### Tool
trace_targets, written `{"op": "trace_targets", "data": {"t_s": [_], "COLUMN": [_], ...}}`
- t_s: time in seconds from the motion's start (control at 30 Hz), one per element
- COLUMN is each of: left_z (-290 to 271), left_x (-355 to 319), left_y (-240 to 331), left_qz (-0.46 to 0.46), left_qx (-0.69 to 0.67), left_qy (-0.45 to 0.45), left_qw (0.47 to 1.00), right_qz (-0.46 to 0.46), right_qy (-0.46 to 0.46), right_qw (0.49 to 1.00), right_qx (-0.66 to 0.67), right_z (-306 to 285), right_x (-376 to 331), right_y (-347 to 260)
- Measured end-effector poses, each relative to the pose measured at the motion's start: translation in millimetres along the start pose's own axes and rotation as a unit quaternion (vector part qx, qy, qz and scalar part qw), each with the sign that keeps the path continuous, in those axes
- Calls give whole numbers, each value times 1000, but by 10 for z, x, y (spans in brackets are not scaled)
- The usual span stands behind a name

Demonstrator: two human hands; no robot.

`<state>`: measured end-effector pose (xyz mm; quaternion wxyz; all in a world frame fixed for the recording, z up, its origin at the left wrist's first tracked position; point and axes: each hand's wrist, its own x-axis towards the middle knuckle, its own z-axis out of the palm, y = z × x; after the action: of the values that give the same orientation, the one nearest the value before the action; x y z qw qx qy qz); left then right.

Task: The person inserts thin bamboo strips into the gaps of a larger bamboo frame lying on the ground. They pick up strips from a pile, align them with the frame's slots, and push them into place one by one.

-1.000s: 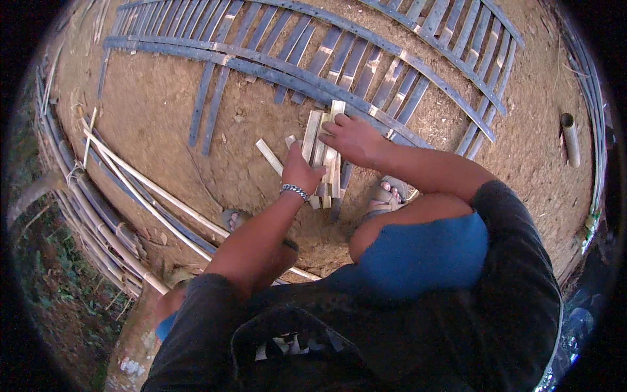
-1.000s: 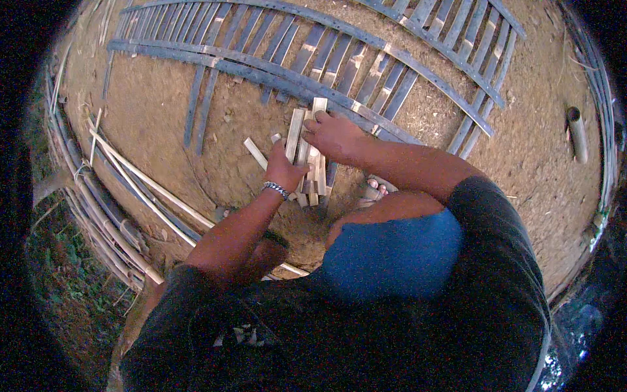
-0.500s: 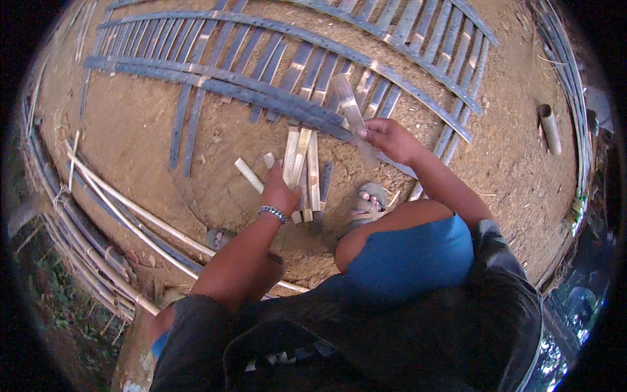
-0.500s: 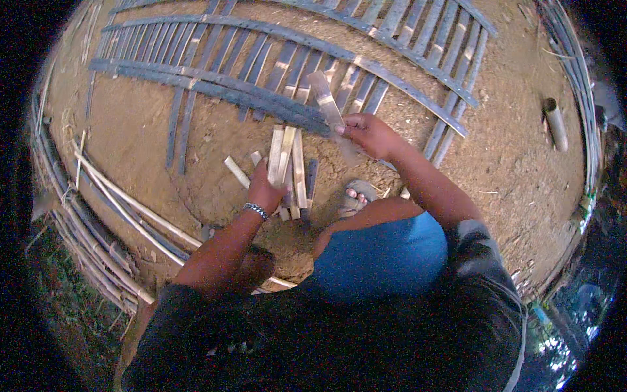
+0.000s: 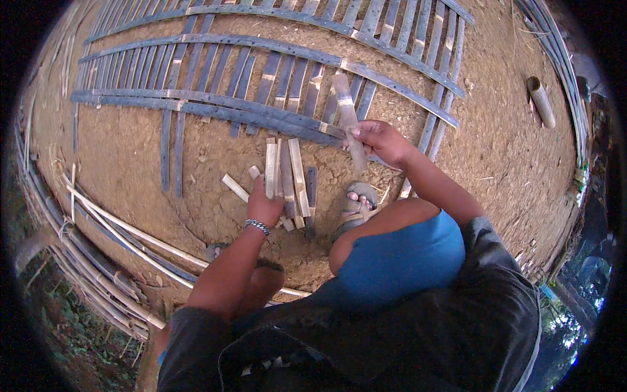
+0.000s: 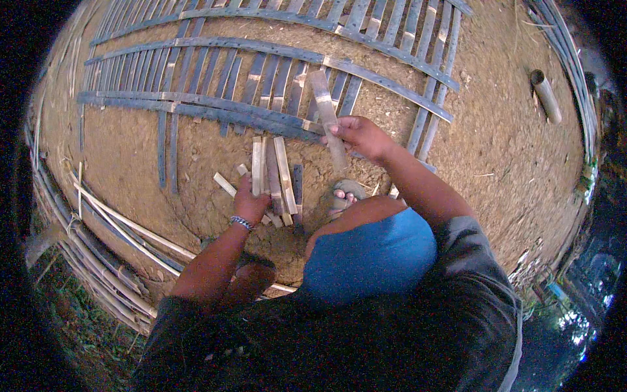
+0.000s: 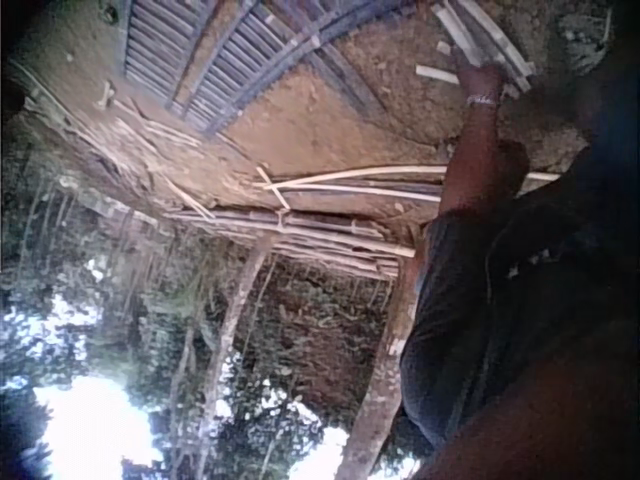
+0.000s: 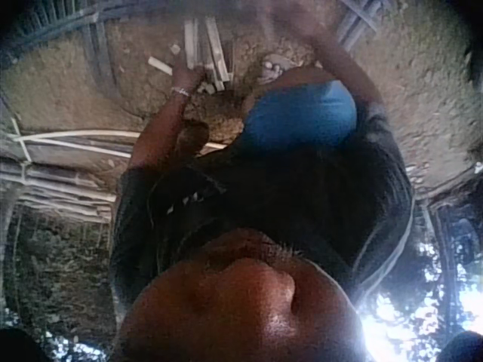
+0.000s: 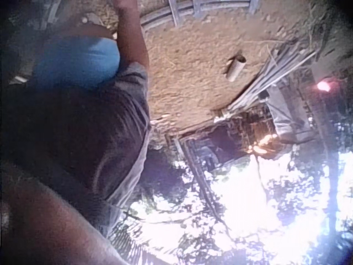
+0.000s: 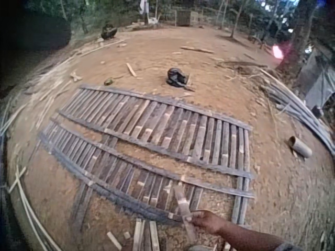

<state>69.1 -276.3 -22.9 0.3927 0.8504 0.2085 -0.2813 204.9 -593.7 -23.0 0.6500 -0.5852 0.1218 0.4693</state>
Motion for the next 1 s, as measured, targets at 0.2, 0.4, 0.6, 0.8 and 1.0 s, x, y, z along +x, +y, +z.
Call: {"op": "trace_targets", "data": {"t_s": [0.2, 0.4, 0.6, 0.8, 1.0], "left_z": [-87, -187, -153, -101, -232], "left_x": [-36, 1, 24, 20, -35], "left_y": [-134, 12, 212, 288, 416], "left_qz": [-12, -43, -8, -12, -130], "left_qx": [-302, -372, -356, -477, -658], "left_qy": [-61, -145, -111, -133, -267], "left_qw": [951, 916, 928, 869, 692], "right_qz": [-33, 4, 20, -93, -49], "right_qy": [93, 200, 181, 0, -60], "right_qw": [973, 977, 983, 992, 997], "right_qx": [-210, -78, -35, -83, -30], "right_z": [-444, -787, -809, -107, 707], "right_x": [-125, -517, -552, -204, 360], "right_y": [345, 619, 659, 591, 256]}}
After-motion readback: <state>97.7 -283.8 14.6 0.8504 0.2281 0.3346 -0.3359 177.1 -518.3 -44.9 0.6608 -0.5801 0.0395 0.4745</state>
